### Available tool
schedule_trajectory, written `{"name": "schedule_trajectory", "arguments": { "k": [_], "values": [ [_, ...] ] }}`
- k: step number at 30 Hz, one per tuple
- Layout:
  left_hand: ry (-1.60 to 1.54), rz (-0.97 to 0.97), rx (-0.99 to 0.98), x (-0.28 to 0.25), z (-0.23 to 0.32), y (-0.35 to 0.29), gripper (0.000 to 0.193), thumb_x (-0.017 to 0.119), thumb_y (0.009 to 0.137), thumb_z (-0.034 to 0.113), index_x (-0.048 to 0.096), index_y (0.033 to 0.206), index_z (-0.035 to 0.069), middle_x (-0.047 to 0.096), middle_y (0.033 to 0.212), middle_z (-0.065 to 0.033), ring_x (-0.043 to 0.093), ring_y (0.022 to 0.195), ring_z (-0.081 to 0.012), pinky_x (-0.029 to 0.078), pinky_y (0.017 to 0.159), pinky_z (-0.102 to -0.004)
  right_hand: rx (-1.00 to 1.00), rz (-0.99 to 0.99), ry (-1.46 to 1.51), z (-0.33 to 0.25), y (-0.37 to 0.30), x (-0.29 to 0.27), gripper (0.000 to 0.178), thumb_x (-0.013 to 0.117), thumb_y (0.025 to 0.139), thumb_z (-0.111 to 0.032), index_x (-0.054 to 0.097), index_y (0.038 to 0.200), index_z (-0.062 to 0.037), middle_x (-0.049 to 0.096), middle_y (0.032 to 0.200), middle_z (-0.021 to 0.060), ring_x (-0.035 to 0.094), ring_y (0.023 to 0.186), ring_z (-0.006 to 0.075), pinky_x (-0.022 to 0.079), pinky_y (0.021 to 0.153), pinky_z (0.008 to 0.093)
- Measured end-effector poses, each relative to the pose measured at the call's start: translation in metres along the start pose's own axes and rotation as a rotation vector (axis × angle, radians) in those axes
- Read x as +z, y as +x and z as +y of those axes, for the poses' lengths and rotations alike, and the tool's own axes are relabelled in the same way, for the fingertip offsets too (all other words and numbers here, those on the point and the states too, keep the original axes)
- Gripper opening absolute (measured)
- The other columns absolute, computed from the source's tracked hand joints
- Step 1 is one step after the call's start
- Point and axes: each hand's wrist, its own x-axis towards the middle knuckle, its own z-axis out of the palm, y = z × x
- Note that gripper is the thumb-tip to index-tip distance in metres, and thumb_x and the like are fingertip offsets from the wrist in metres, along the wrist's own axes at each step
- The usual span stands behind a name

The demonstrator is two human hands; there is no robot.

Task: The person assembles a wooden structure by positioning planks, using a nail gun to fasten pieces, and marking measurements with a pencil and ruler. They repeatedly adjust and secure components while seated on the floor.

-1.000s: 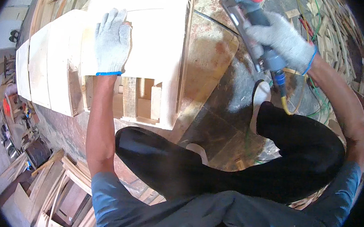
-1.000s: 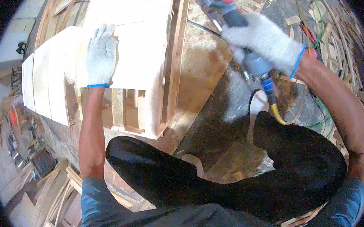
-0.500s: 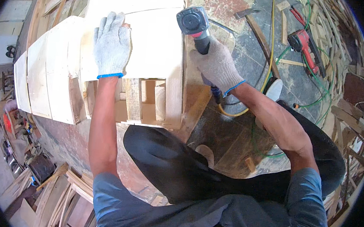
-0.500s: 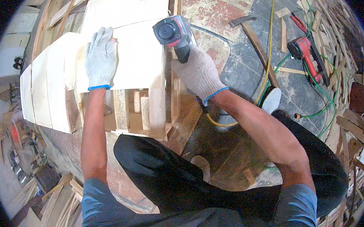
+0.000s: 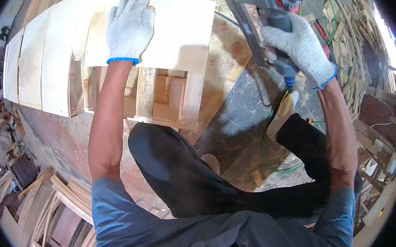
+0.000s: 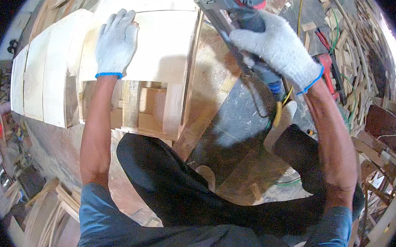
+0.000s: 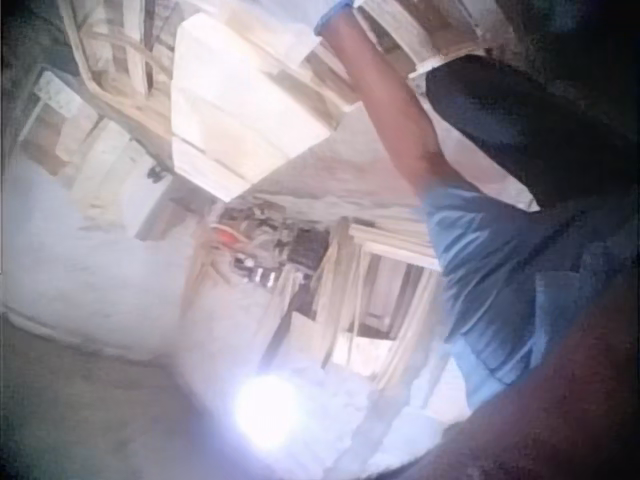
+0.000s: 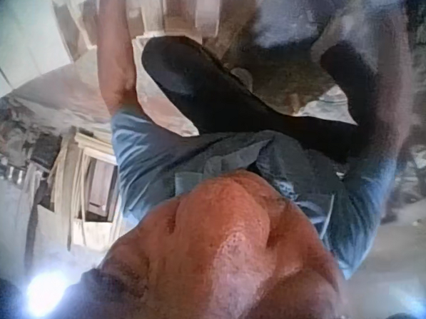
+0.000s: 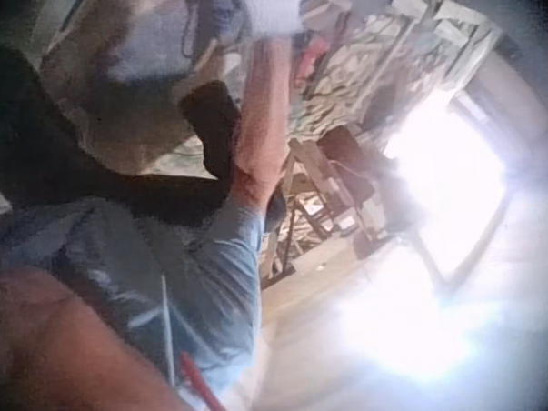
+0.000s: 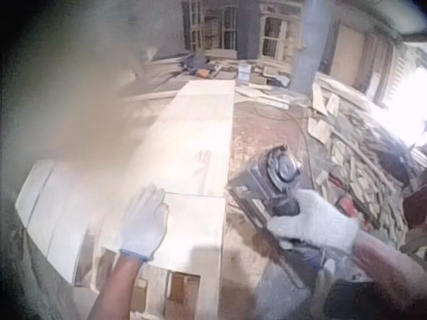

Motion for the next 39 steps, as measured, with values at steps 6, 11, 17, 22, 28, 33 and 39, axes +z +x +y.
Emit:
{"name": "schedule_trajectory", "arguments": {
  "k": [6,11,17,22,28,33,39],
  "values": [
    [-0.039,-0.029,-0.023,-0.007,0.001,0.003,0.043,0.044,0.101,0.033,0.061,0.134,0.011,0.055,0.143,-0.0127,0.048,0.133,-0.0314,0.033,0.115,-0.0448,-0.093,-0.071,-0.317,-0.035,0.008,-0.036,0.032,0.07,0.084,-0.033,0.065,0.088,-0.0016,0.062,0.067,0.0015,0.059,0.06,0.0083,0.048,0.058,0.0278],
    [0.049,0.024,0.039,-0.004,-0.001,0.0,0.042,0.044,0.102,0.035,0.062,0.134,0.013,0.057,0.142,-0.0124,0.05,0.132,-0.0324,0.037,0.111,-0.048,-0.085,-0.14,-0.331,-0.042,0.017,-0.04,0.042,0.073,0.084,-0.031,0.067,0.11,0.0009,0.064,0.073,0.0021,0.06,0.066,0.0089,0.051,0.062,0.0296],
    [0.08,0.027,0.07,-0.004,-0.001,0.002,0.04,0.046,0.102,0.033,0.063,0.132,0.013,0.059,0.14,-0.0105,0.052,0.13,-0.0313,0.039,0.11,-0.0476,0.002,-0.228,-0.221,-0.04,0.021,-0.028,0.037,0.074,0.085,-0.03,0.068,0.106,-0.0003,0.065,0.072,0.0005,0.058,0.061,0.0071,0.048,0.056,0.0272],
    [0.065,0.082,0.06,0.002,-0.004,0.0,0.04,0.045,0.102,0.033,0.064,0.131,0.013,0.059,0.139,-0.0107,0.053,0.128,-0.03,0.038,0.11,-0.0461,0.007,-0.284,-0.285,-0.031,0.028,-0.018,0.029,0.071,0.085,-0.024,0.068,0.1,0.0004,0.062,0.066,-0.0007,0.056,0.056,0.0055,0.046,0.052,0.0243],
    [0.012,-0.051,-0.018,-0.01,0.003,0.002,0.042,0.044,0.103,0.034,0.063,0.132,0.012,0.056,0.143,-0.0122,0.05,0.132,-0.0306,0.036,0.113,-0.0442,0.047,-0.354,-0.237,-0.053,0.009,-0.012,0.03,0.07,0.084,-0.022,0.067,0.104,0.0006,0.06,0.063,-0.0014,0.055,0.052,0.0062,0.045,0.05,0.0236],
    [-0.067,-0.005,-0.004,-0.033,0.015,0.008,0.033,0.049,0.095,0.021,0.065,0.113,-0.001,0.063,0.114,-0.0196,0.055,0.113,-0.0337,0.041,0.101,-0.0466,0.149,-0.472,-0.137,-0.053,-0.002,-0.002,0.03,0.071,0.086,-0.022,0.066,0.106,-0.0006,0.061,0.063,-0.0003,0.057,0.052,0.0074,0.046,0.05,0.0244],
    [-0.128,-0.006,0.022,-0.041,0.012,0.006,0.033,0.05,0.094,0.021,0.065,0.112,-0.002,0.064,0.121,-0.0194,0.055,0.116,-0.0332,0.041,0.102,-0.0445,0.082,-0.495,-0.192,-0.051,-0.006,-0.003,0.032,0.073,0.089,-0.021,0.063,0.112,-0.0016,0.061,0.067,0.0004,0.057,0.052,0.0081,0.046,0.049,0.0249]
  ]
}}
